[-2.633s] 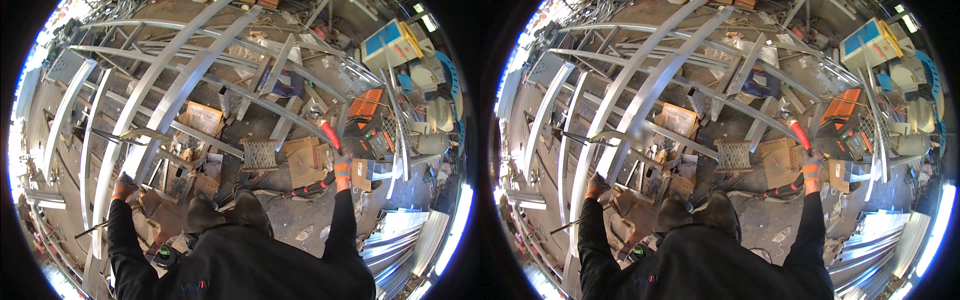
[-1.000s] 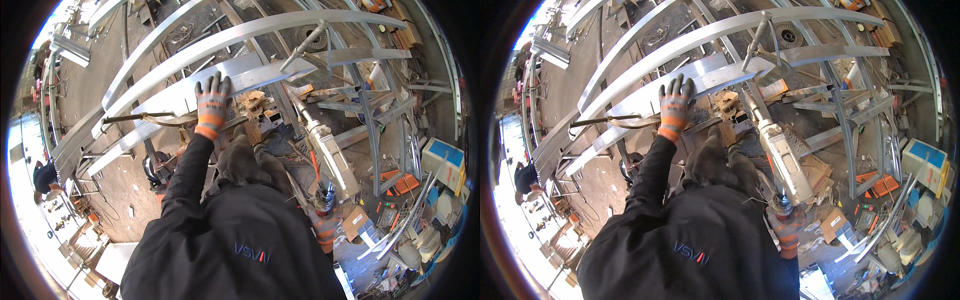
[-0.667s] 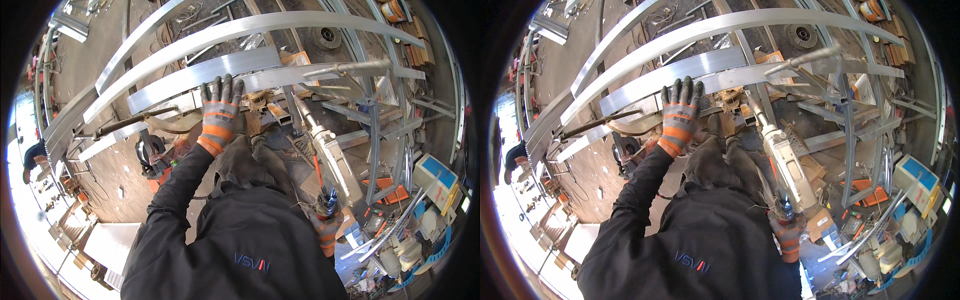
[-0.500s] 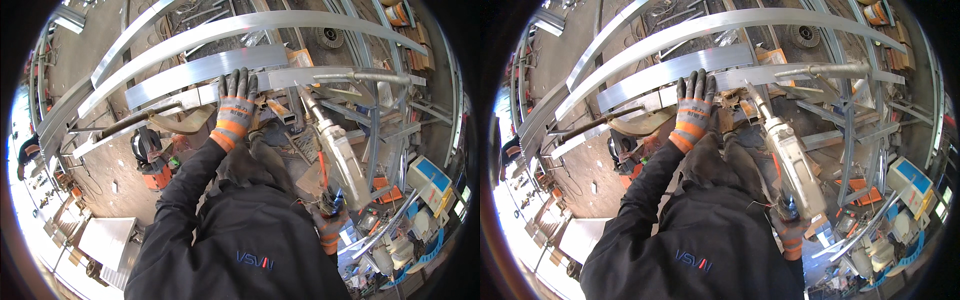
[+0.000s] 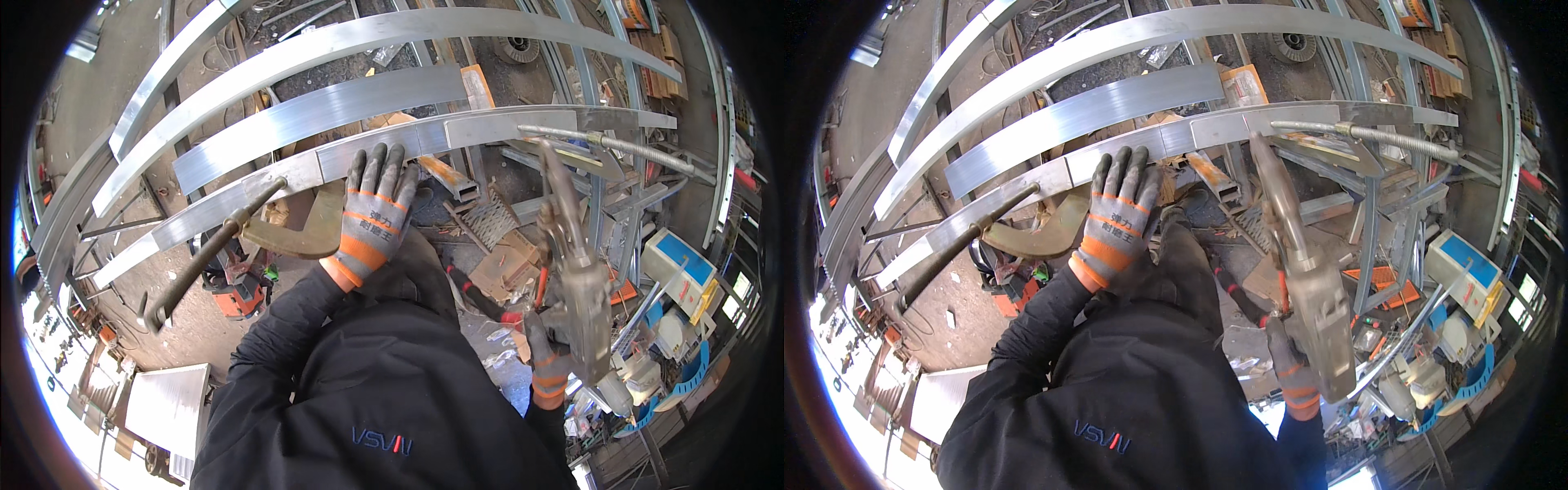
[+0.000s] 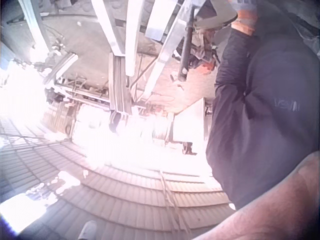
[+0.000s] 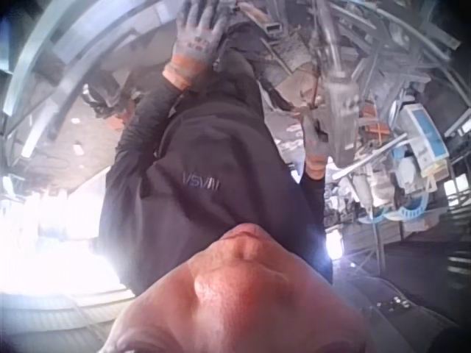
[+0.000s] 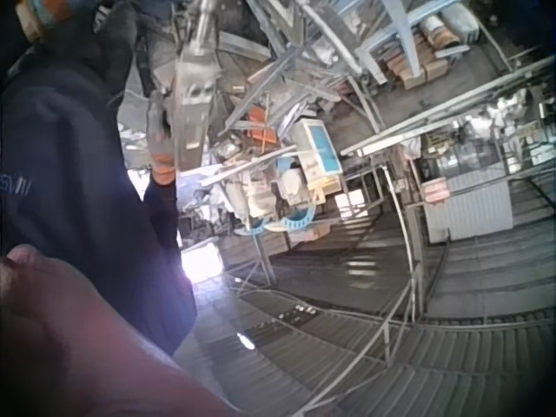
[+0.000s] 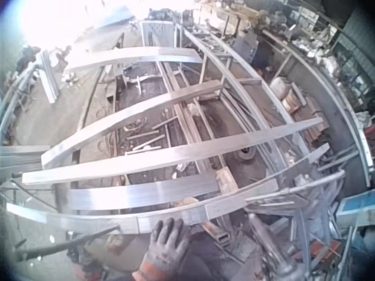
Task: The person aligns and tack welds curved metal frame sections using a welding torch and magnetic clamps. They repeatedly adjust the pieces, apply brief welds, and reposition the frame to continue joining the components in a workshop setting.
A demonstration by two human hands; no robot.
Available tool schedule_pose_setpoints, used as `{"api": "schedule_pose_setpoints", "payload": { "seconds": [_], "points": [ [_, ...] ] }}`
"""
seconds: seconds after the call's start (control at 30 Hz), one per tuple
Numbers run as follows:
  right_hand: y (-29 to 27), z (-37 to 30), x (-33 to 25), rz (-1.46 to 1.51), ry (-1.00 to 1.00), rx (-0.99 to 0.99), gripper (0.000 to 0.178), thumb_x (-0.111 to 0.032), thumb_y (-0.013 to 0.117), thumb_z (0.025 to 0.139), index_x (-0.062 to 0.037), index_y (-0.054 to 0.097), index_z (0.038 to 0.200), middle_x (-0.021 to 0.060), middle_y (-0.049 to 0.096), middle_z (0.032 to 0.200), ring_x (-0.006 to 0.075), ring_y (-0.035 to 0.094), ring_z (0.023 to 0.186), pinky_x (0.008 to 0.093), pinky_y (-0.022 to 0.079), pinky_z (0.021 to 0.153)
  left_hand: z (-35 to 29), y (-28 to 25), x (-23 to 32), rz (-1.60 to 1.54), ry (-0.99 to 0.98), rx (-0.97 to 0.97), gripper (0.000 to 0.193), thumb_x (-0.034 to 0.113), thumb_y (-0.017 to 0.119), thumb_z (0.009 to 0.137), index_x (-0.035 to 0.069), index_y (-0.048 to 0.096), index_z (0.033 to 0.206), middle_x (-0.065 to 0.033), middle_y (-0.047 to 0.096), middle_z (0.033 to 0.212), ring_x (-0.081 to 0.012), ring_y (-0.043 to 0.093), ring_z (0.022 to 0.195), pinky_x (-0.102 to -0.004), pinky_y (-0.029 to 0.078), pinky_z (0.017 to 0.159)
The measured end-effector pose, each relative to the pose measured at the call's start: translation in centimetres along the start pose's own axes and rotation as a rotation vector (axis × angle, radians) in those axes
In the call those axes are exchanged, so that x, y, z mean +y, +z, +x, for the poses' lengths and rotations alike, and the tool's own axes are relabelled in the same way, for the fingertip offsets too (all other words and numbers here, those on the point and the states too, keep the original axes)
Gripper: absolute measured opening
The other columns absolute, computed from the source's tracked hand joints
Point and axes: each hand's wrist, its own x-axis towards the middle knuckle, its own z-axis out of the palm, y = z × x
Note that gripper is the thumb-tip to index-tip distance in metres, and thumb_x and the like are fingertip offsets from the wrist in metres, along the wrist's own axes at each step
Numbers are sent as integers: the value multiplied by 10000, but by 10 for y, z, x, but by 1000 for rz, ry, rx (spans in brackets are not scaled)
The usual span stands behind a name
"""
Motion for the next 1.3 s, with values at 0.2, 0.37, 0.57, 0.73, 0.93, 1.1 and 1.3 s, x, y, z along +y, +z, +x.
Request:
{"api": "schedule_pose_setpoints", "payload": {
  "seconds": [0.2,0.37,0.57,0.73,0.93,1.1,1.3],
  "points": [
    [3,5,-17,-277,-244,-194,299,-318,894,1026,-136,826,1253,33,835,1240,222,795,1170,390,627,1046,5,-8,1,-129,-39,3,795,347,822,951,18,592,1638,-300,464,1754,-522,414,1635,-698,276,1367],
    [22,16,-41,-56,-214,-169,194,-224,913,971,-58,835,1034,75,823,963,271,797,936,416,643,849,14,-14,1,-190,-55,-42,856,339,849,920,18,565,1660,-291,481,1734,-514,418,1632,-704,273,1368],
    [36,-1,-40,71,-141,-76,283,-226,911,965,-51,776,1142,92,806,1053,276,797,963,416,649,847,15,-15,2,-181,-41,8,787,306,828,907,11,598,1600,-271,516,1707,-479,442,1625,-664,292,1382],
    [29,-10,-32,121,-153,-19,375,-228,910,960,-46,728,1233,107,792,1129,280,798,986,417,653,846,17,-20,6,-130,-73,-64,797,297,818,928,57,576,1649,-231,496,1758,-464,455,1624,-663,310,1365],
    [23,10,-35,140,-220,-64,493,-230,909,954,-39,669,1341,124,775,1219,285,798,1013,417,658,845,27,-14,-1,-89,-42,-85,666,239,754,1008,111,617,1647,-134,584,1720,-401,547,1558,-643,367,1318],
    [54,42,-34,161,-254,-162,595,-232,908,949,-33,620,1431,139,761,1294,289,799,1036,417,663,844,20,-1,-8,-233,-65,70,703,260,824,940,61,648,1591,-175,644,1594,-428,571,1526,-656,358,1309],
    [82,68,-35,174,-288,-252,719,-234,906,943,-26,562,1539,156,744,1385,294,799,1064,417,668,843,19,14,-8,-219,-38,124,672,238,865,896,66,686,1520,-197,671,1498,-465,595,1478,-697,355,1283]
  ]
}}
